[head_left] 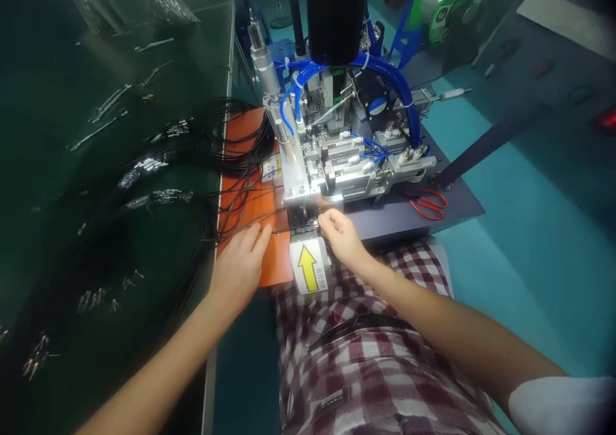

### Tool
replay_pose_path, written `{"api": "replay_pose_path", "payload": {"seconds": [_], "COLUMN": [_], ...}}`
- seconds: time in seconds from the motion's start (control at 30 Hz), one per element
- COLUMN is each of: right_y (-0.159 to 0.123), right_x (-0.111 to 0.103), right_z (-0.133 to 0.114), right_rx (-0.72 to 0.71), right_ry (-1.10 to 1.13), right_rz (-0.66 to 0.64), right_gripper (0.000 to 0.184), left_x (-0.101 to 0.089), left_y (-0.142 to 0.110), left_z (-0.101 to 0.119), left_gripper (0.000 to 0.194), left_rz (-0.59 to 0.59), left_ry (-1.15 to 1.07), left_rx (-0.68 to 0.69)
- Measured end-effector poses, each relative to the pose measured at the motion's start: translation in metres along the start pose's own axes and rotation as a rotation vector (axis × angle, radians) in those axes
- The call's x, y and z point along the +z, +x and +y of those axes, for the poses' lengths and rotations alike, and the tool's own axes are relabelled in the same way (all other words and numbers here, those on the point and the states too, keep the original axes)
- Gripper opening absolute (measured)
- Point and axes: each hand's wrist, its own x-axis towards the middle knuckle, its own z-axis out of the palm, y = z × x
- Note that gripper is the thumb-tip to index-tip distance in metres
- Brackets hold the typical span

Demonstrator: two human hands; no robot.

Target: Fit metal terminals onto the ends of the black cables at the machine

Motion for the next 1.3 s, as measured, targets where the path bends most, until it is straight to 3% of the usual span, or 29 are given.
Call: {"api": "replay_pose_path", "payload": {"seconds": [0.13,0.2,0.33,0.6,0.87,1.03,1.13,1.23,1.3], "right_y": [0.001,0.001,0.002,0.000,-0.002,0.002,0.002,0.001,0.001], "right_x": [0.001,0.000,0.000,-0.001,0.010,0.016,0.016,0.015,0.015], "right_z": [0.000,-0.001,0.000,-0.005,-0.015,-0.016,-0.017,-0.019,-0.021], "right_rx": [-0.016,-0.020,-0.009,0.042,0.191,0.249,0.276,0.291,0.296], "right_ry": [0.003,0.007,0.015,0.007,-0.041,-0.054,-0.044,-0.035,-0.028], "right_rz": [-0.010,-0.017,-0.023,0.004,0.112,0.168,0.169,0.163,0.154], "right_gripper": [0.032,0.033,0.033,0.031,0.025,0.022,0.022,0.022,0.022], "left_x": [-0.023,-0.029,-0.021,-0.016,-0.010,-0.006,-0.005,-0.002,0.001], "left_y": [0.017,0.026,0.036,0.040,0.037,0.035,0.021,-0.001,-0.012], "left_z": [0.015,0.027,0.042,0.046,0.051,0.044,0.030,0.010,-0.005], "left_gripper": [0.053,0.046,0.036,0.033,0.032,0.034,0.032,0.026,0.026], "left_rz": [-0.094,-0.098,-0.058,-0.085,-0.028,0.024,0.089,0.139,0.127], "left_ry": [0.026,-0.096,-0.388,-0.443,-0.468,-0.535,-0.565,-0.439,-0.300], "left_rx": [-0.024,0.035,0.015,-0.115,-0.125,-0.105,-0.142,-0.210,-0.162]}}
